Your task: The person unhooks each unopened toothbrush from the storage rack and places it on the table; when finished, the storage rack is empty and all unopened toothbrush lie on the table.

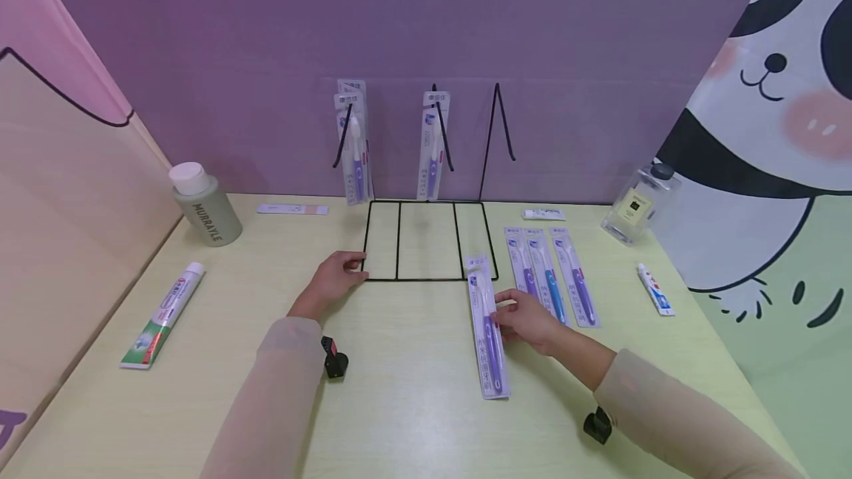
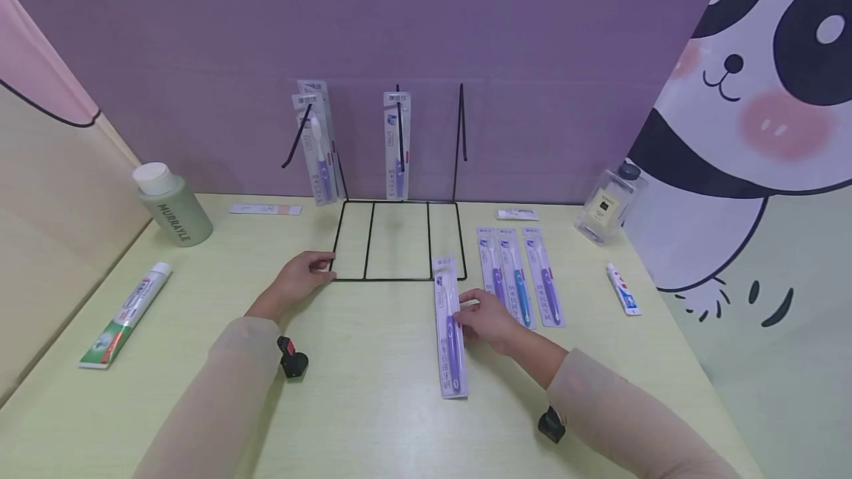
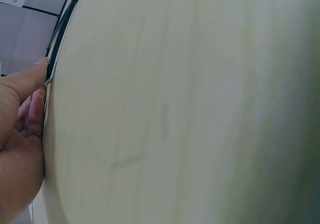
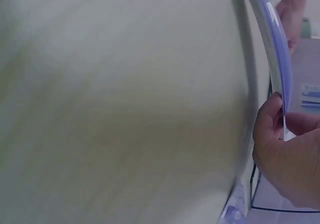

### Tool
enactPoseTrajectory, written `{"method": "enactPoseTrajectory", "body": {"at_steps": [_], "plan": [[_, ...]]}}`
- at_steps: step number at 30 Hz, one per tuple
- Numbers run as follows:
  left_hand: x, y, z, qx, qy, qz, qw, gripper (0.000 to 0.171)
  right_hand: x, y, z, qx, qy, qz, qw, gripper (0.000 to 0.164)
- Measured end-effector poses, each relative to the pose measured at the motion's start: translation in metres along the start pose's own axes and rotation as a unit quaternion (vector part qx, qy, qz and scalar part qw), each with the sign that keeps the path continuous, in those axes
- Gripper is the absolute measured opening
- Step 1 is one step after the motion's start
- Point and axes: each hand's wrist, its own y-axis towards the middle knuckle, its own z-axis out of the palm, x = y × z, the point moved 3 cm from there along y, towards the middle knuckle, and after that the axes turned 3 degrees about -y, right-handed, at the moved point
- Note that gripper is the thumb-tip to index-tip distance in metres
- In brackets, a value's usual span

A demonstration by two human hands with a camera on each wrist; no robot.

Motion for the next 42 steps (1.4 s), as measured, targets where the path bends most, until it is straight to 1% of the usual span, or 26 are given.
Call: {"method": "enactPoseTrajectory", "body": {"at_steps": [3, 7, 11, 13, 17, 19, 21, 24, 25, 29, 32, 35, 37, 39, 42], "plan": [[0.000, 0.000, 0.001, 0.001, -0.001, 0.005, 1.0000, 0.043, -0.006, -0.004, 0.002, -0.006, -0.016, 0.008, 1.000, 0.030], [-0.002, -0.001, 0.001, 0.002, 0.001, 0.008, 1.0000, 0.043, -0.010, -0.010, 0.004, 0.003, -0.036, 0.017, 0.999, 0.033], [-0.004, -0.002, 0.000, 0.002, 0.002, 0.011, 0.9999, 0.043, -0.011, -0.016, 0.003, 0.004, -0.056, 0.021, 0.998, 0.035], [-0.005, -0.002, -0.001, 0.001, 0.004, 0.016, 0.9999, 0.043, -0.010, -0.018, 0.003, 0.001, -0.071, 0.024, 0.997, 0.035], [-0.006, -0.001, -0.002, -0.003, 0.003, 0.016, 0.9999, 0.043, -0.008, -0.020, 0.003, 0.001, -0.104, 0.027, 0.994, 0.037], [-0.006, -0.001, -0.001, 0.001, 0.000, 0.013, 0.9999, 0.043, -0.007, -0.022, 0.002, 0.002, -0.136, 0.024, 0.990, 0.041], [-0.006, 0.000, -0.001, 0.005, 0.001, 0.013, 0.9999, 0.043, -0.003, -0.023, -0.001, 0.002, -0.179, 0.015, 0.984, 0.044], [-0.005, -0.001, -0.001, 0.005, 0.005, 0.006, 1.0000, 0.044, 0.013, -0.018, -0.006, -0.002, -0.234, -0.010, 0.972, 0.048], [-0.004, -0.001, -0.001, 0.002, 0.004, 0.003, 1.0000, 0.044, 0.022, -0.014, -0.008, -0.003, -0.239, -0.023, 0.971, 0.049], [-0.004, -0.003, 0.001, 0.000, -0.008, -0.001, 1.0000, 0.043, 0.062, 0.013, -0.013, -0.028, -0.221, -0.081, 0.972, 0.044], [-0.004, -0.004, 0.003, 0.006, -0.020, -0.001, 0.9998, 0.043, 0.093, 0.035, -0.013, -0.070, -0.188, -0.141, 0.969, 0.041], [-0.003, -0.005, 0.003, 0.004, -0.015, -0.003, 0.9999, 0.043, 0.119, 0.059, -0.008, -0.117, -0.139, -0.205, 0.962, 0.040], [-0.002, -0.004, 0.002, 0.001, -0.008, -0.001, 1.0000, 0.042, 0.134, 0.075, -0.004, -0.147, -0.113, -0.234, 0.955, 0.039], [-0.002, -0.003, 0.000, 0.000, 0.001, 0.006, 1.0000, 0.043, 0.147, 0.090, 0.001, -0.162, -0.076, -0.256, 0.950, 0.039], [-0.001, -0.001, -0.001, 0.002, 0.005, 0.008, 1.0000, 0.043, 0.163, 0.108, 0.008, -0.172, -0.029, -0.282, 0.943, 0.039]]}}
